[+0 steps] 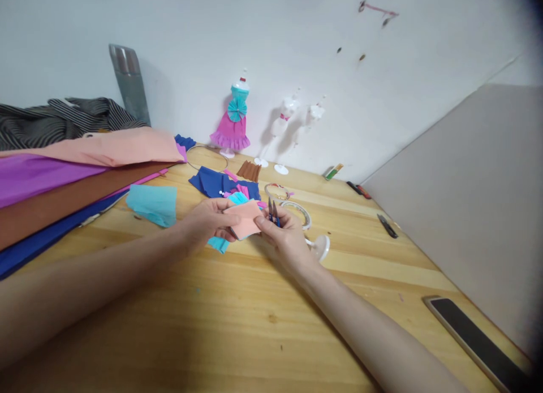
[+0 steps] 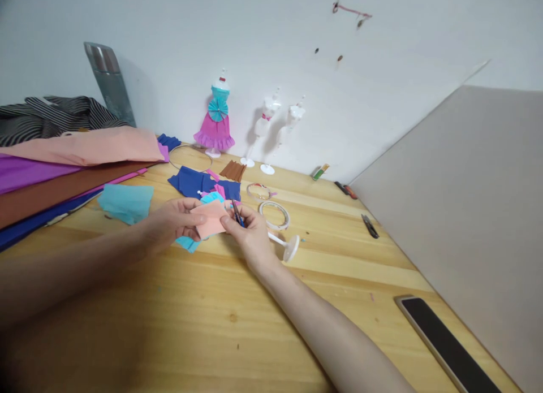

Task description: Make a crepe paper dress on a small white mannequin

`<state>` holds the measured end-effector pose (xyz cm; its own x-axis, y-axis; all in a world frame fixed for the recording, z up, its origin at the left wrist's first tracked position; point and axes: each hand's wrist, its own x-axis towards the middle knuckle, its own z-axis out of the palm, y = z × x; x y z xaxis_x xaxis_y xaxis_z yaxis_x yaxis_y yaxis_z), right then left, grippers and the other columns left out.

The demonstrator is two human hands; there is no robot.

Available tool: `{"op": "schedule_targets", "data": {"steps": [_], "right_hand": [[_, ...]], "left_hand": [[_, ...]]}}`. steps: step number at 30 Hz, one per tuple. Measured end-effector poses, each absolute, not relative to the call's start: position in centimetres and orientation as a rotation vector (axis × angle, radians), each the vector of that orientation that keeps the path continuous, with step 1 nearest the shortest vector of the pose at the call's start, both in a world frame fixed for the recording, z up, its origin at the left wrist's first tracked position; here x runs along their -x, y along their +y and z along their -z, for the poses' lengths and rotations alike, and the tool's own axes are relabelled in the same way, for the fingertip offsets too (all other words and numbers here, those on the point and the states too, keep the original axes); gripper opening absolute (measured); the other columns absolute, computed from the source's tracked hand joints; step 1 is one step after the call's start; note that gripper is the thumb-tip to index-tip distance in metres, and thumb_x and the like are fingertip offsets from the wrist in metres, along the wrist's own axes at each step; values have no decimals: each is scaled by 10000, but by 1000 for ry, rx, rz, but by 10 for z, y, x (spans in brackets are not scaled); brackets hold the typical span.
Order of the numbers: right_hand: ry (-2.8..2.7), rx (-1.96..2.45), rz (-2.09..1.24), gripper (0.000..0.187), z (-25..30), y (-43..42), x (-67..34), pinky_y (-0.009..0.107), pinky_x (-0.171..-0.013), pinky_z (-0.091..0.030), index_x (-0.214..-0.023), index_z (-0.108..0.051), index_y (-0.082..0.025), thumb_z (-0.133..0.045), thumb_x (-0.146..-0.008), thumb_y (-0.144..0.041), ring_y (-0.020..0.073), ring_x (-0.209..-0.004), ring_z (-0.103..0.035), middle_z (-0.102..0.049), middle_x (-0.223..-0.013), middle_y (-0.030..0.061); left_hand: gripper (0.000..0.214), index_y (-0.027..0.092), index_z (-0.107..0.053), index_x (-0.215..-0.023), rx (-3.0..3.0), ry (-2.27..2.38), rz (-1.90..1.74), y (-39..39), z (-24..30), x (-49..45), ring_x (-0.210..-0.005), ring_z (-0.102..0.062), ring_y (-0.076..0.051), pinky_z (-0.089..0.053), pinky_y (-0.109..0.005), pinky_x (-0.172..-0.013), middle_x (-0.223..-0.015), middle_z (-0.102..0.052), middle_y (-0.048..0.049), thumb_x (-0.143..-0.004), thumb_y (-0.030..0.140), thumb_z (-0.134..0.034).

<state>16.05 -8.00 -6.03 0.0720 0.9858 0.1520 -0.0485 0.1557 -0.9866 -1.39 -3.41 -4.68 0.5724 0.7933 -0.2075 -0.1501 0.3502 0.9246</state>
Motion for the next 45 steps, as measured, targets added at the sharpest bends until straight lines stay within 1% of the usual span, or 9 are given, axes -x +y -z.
{"op": "schedule_targets", "data": {"steps": [3, 9, 14, 19, 24, 26, 33, 38, 45], "right_hand": [[-1141, 1050, -1121, 235, 59, -80, -160, 231, -420, -183, -695, -584, -187, -764, -652, -331, 58, -414, -270, -420, -494, -80], [-1069, 982, -1186, 165, 57, -82, -161, 232, -427, -156, -721, -628, -175, -742, -650, -270, 48, -384, -265, -424, -445, -87], [-1066, 991, -1161, 118, 56, -82, -161, 240, -439, -173, -712, -659, -173, -725, -631, -226, 56, -392, -288, -425, -433, -81], [-1102, 996, -1153, 88, 57, -83, -162, 247, -447, -187, -696, -664, -175, -711, -630, -212, 63, -403, -306, -423, -438, -76], [-1053, 997, -1173, 109, 56, -85, -159, 245, -453, -181, -695, -649, -176, -717, -622, -219, 57, -397, -289, -393, -426, -91], [-1045, 1008, -1171, 112, 56, -85, -159, 244, -455, -182, -700, -646, -174, -713, -626, -224, 53, -396, -277, -389, -426, -95], [-1042, 1033, -1200, 107, 60, -85, -158, 237, -437, -135, -672, -622, -168, -697, -615, -219, 45, -392, -239, -380, -432, -93], [-1052, 1017, -1251, 117, 73, -86, -156, 236, -437, -107, -675, -612, -165, -699, -626, -225, 43, -401, -234, -394, -466, -83], [-953, 1031, -1255, 134, 83, -85, -151, 221, -418, -104, -675, -589, -169, -697, -615, -221, 38, -385, -215, -385, -454, -92]], "left_hand": [[229, 114, -647, -693, -1036, 713, -714, -35, 44, 14, -497, -581, -103, -463, -219, -494, -584, -657, -22, -555, 232, -787], [268, 125, -747, -887, -1024, 603, -698, -32, 46, 18, -593, -591, -109, -461, -225, -546, -729, -711, -53, -637, 222, -743], [176, 144, -758, -817, -1051, 579, -720, -30, 46, 20, -639, -600, -124, -479, -251, -594, -772, -714, -53, -655, 205, -723], [127, 132, -742, -756, -1063, 644, -744, -31, 45, 18, -646, -606, -130, -484, -255, -606, -722, -699, -46, -641, 183, -726], [331, 169, -713, -1004, -1080, 595, -699, -29, 52, 19, -663, -640, -138, -497, -254, -598, -849, -719, -53, -676, 217, -726], [342, 168, -705, -1026, -1093, 544, -646, -29, 56, 19, -630, -648, -138, -509, -263, -599, -839, -719, -52, -693, 244, -726], [269, 135, -706, -928, -1111, 583, -631, -36, 66, 16, -603, -651, -143, -510, -260, -579, -724, -693, -41, -719, 303, -719], [240, 101, -698, -792, -1250, 667, -635, -42, 66, 14, -592, -635, -128, -484, -224, -581, -656, -685, -48, -734, 334, -696], [301, 101, -688, -814, -1313, 735, -628, -42, 65, 13, -564, -621, -134, -453, -216, -536, -636, -679, -46, -720, 387, -674]]}}
